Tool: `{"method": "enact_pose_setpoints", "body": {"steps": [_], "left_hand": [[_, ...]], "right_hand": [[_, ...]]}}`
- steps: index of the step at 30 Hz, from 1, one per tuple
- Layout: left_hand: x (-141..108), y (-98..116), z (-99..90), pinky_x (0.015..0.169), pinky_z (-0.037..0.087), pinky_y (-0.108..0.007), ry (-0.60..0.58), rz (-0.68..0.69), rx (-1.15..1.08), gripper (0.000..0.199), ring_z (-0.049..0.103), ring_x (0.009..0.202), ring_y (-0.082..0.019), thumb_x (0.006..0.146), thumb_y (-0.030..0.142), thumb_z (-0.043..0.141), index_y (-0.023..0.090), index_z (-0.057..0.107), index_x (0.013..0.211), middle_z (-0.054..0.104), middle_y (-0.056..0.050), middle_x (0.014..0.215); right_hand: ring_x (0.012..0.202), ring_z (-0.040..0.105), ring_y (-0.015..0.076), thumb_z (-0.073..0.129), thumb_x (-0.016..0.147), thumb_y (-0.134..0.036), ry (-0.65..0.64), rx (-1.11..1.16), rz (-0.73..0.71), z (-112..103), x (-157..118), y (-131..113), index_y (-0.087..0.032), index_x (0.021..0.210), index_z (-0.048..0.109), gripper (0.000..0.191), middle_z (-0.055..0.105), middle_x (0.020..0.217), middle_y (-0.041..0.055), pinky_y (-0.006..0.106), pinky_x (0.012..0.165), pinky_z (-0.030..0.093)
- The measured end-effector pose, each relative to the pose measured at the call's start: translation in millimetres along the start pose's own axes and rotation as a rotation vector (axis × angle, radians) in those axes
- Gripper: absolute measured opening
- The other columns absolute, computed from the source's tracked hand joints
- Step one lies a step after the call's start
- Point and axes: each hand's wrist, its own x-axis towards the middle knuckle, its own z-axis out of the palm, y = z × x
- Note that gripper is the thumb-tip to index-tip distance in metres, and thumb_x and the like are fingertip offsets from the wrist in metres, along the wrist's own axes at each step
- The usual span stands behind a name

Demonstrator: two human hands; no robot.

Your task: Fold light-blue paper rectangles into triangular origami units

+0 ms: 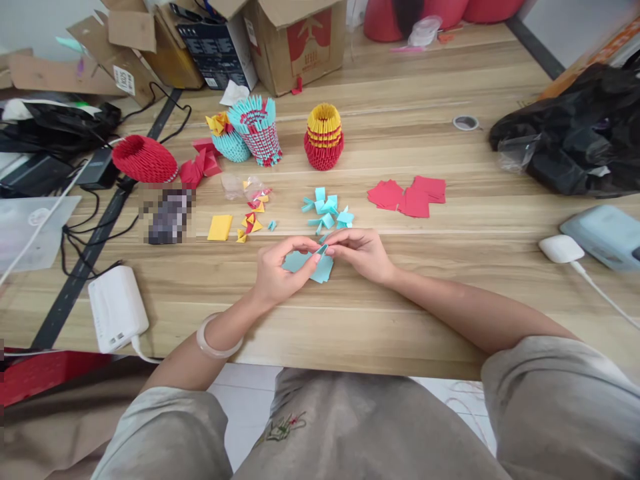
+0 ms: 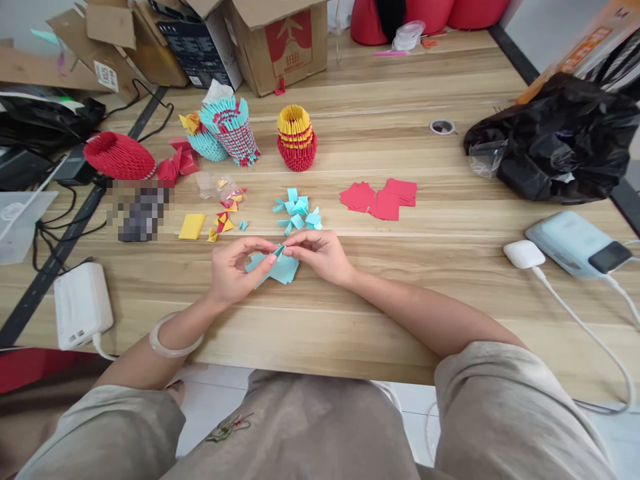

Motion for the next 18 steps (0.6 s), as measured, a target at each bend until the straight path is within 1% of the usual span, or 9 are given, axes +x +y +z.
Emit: {"method": "enact_pose_setpoints", "body": {"steps": [3, 5, 10, 14, 18], "left_hand": [[-0.4, -0.3, 0.0, 0.071, 0.057, -0.027, 0.01, -0.014, 0.042, 0.025, 0.069, 0.073, -0.015, 0.068, 0.023, 0.078, 0.017, 0.066, 0.089, 0.073, -0.004, 0.083], [-0.6, -0.4, 0.7, 0.07, 0.058, -0.027, 0.022, -0.023, 0.064, 0.025, 0.069, 0.072, -0.015, 0.067, 0.025, 0.079, 0.017, 0.066, 0.087, 0.073, -0.004, 0.082], [-1.1, -1.8, 3.0, 0.071, 0.059, -0.026, 0.051, -0.033, 0.042, 0.017, 0.07, 0.072, -0.015, 0.073, 0.022, 0.074, 0.018, 0.067, 0.087, 0.074, -0.003, 0.081], [-1.6, -2.2, 3.1, 0.07, 0.061, -0.025, 0.054, -0.046, 0.048, 0.015, 0.072, 0.073, -0.015, 0.074, 0.023, 0.073, 0.017, 0.067, 0.087, 0.075, -0.003, 0.082], [-1.7, -1.1, 3.1, 0.07, 0.06, -0.023, 0.054, -0.051, 0.048, 0.015, 0.073, 0.074, -0.015, 0.075, 0.023, 0.072, 0.018, 0.065, 0.087, 0.075, -0.003, 0.083]], "right_hand": [[0.068, 0.063, 0.0093, 0.079, 0.067, -0.027, 0.032, 0.025, 0.012, -1.4, 1.6, 1.5, -0.02, 0.075, 0.072, 0.013, 0.07, 0.075, -0.0003, 0.024, 0.064, 0.054], [0.07, 0.063, 0.0098, 0.079, 0.067, -0.03, 0.029, 0.026, 0.001, -1.5, 1.9, 2.8, -0.02, 0.075, 0.071, 0.016, 0.07, 0.076, -0.0002, 0.025, 0.066, 0.055], [0.069, 0.062, 0.0096, 0.079, 0.068, -0.032, 0.015, 0.003, -0.039, -1.4, 1.7, 4.7, -0.019, 0.076, 0.069, 0.018, 0.068, 0.076, 0.0001, 0.025, 0.064, 0.054], [0.069, 0.061, 0.0104, 0.079, 0.068, -0.034, 0.009, -0.004, -0.04, -1.7, 1.7, 5.4, -0.019, 0.076, 0.068, 0.02, 0.067, 0.075, 0.0006, 0.026, 0.064, 0.054], [0.071, 0.061, 0.0106, 0.078, 0.069, -0.032, 0.002, -0.001, -0.057, -2.1, 1.7, 6.3, -0.02, 0.076, 0.067, 0.018, 0.067, 0.075, 0.0003, 0.027, 0.067, 0.054]]}}
